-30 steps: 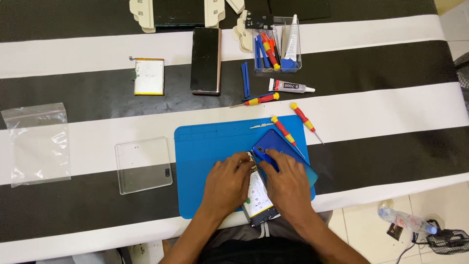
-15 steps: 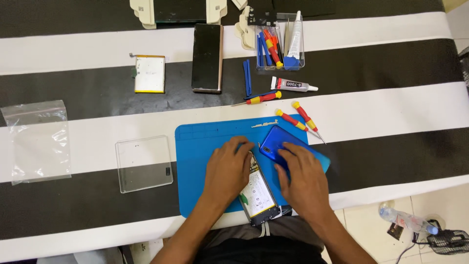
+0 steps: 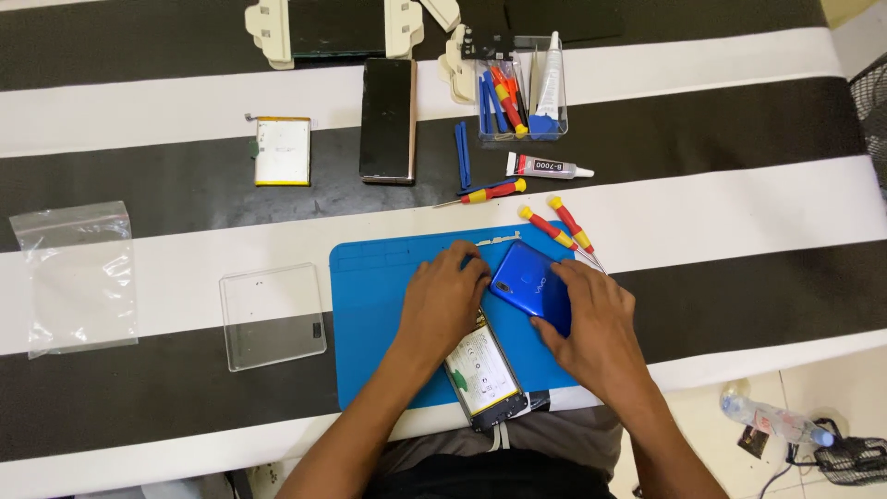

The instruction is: Replacing a battery and reassembling the back cover of a mobile phone

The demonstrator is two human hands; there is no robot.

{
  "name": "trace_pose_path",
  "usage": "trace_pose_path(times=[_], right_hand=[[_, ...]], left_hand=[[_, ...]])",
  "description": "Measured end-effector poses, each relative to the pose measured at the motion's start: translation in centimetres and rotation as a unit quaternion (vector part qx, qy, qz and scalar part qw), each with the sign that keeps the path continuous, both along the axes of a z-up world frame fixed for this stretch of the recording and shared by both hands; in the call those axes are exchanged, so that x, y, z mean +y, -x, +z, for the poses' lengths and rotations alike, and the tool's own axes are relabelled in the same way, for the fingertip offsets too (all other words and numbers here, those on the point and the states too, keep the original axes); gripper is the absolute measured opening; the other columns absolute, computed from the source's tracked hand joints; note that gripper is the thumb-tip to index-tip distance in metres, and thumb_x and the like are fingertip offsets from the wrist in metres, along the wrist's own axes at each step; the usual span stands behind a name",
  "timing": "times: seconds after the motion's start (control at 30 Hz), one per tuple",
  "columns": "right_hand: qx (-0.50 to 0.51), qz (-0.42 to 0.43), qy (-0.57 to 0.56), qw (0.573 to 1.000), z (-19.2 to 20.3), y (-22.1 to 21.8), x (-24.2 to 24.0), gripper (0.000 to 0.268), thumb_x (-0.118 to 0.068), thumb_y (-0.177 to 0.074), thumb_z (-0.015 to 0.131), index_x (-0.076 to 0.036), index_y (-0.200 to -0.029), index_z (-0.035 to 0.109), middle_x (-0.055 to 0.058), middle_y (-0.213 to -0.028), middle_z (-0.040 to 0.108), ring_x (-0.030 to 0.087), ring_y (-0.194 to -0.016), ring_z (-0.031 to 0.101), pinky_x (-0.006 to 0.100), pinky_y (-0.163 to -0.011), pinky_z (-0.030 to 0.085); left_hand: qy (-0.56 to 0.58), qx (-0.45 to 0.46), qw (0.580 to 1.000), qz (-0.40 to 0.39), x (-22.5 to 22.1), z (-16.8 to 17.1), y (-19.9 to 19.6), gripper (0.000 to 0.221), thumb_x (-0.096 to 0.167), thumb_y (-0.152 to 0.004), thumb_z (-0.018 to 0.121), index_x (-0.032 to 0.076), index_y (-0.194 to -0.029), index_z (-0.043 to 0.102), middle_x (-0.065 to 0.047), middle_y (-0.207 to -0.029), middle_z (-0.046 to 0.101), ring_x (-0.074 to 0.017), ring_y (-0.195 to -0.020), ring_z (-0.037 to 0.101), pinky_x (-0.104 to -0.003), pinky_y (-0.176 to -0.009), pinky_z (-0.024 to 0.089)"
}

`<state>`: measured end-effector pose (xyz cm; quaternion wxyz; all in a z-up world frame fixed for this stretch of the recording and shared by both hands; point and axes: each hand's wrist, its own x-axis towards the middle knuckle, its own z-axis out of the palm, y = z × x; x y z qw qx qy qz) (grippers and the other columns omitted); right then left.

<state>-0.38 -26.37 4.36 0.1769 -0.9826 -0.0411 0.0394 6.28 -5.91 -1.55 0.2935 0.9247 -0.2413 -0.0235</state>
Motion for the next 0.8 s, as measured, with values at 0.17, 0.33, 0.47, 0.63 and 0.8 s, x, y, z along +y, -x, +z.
trace_pose_path(times=[0.17,0.33,0.47,0.63,0.8], right_hand=[[-0.048,-0.009,-0.025,0.998,0.4,0.8,-0.8,0.074,-0.022,-0.075,0.086,-0.003,-0.139,0.054,0.02,-0.133,0.059,0.043,-0.126,0.056,0.061,-0.096,0.042],[0.135,-0.186,-0.284,0.931,5.2,1.8,-0.1,0.063,-0.022,-0.078,0.078,-0.022,-0.138,0.06,0.0,-0.142,0.066,0.019,-0.13,0.063,0.035,-0.105,0.053],[0.16,-0.147,-0.327,0.92,5.5,2.7,-1.0,0.058,-0.028,-0.082,0.073,-0.02,-0.138,0.061,0.0,-0.14,0.068,0.017,-0.129,0.062,0.036,-0.106,0.051],[0.249,-0.112,-0.439,0.856,3.9,2.9,-2.8,0.055,-0.029,-0.088,0.065,-0.011,-0.139,0.063,0.007,-0.135,0.073,0.018,-0.127,0.068,0.034,-0.109,0.053],[0.284,-0.107,-0.593,0.746,0.4,2.7,-3.5,0.049,-0.025,-0.092,0.064,0.005,-0.131,0.069,0.013,-0.105,0.076,0.02,-0.089,0.069,0.031,-0.073,0.051]], left_hand=[[0.055,0.014,0.998,0.004,0.9,1.8,0.7,0.01,0.017,-0.1,0.063,0.012,-0.099,0.071,-0.002,-0.108,0.057,-0.0305,-0.092,0.07,-0.043,-0.066,0.054],[0.355,0.148,0.922,0.039,2.6,4.6,3.2,0.004,0.012,-0.099,0.066,0.014,-0.095,0.065,-0.004,-0.107,0.066,-0.0116,-0.075,0.056,-0.025,-0.065,0.046],[0.409,0.187,0.892,0.046,2.7,5.7,5.2,0.009,0.021,-0.099,0.064,0.014,-0.095,0.068,-0.003,-0.107,0.068,-0.0105,-0.08,0.058,-0.025,-0.068,0.044],[0.521,0.24,0.818,0.054,2.1,5.8,6.8,0.006,0.016,-0.1,0.064,0.011,-0.098,0.067,-0.007,-0.107,0.066,-0.0193,-0.101,0.063,-0.031,-0.083,0.05],[0.5,0.203,0.836,0.099,2.1,6.9,6.8,0.012,0.021,-0.1,0.063,0.012,-0.093,0.067,-0.006,-0.112,0.061,-0.0181,-0.107,0.061,-0.031,-0.08,0.047]])
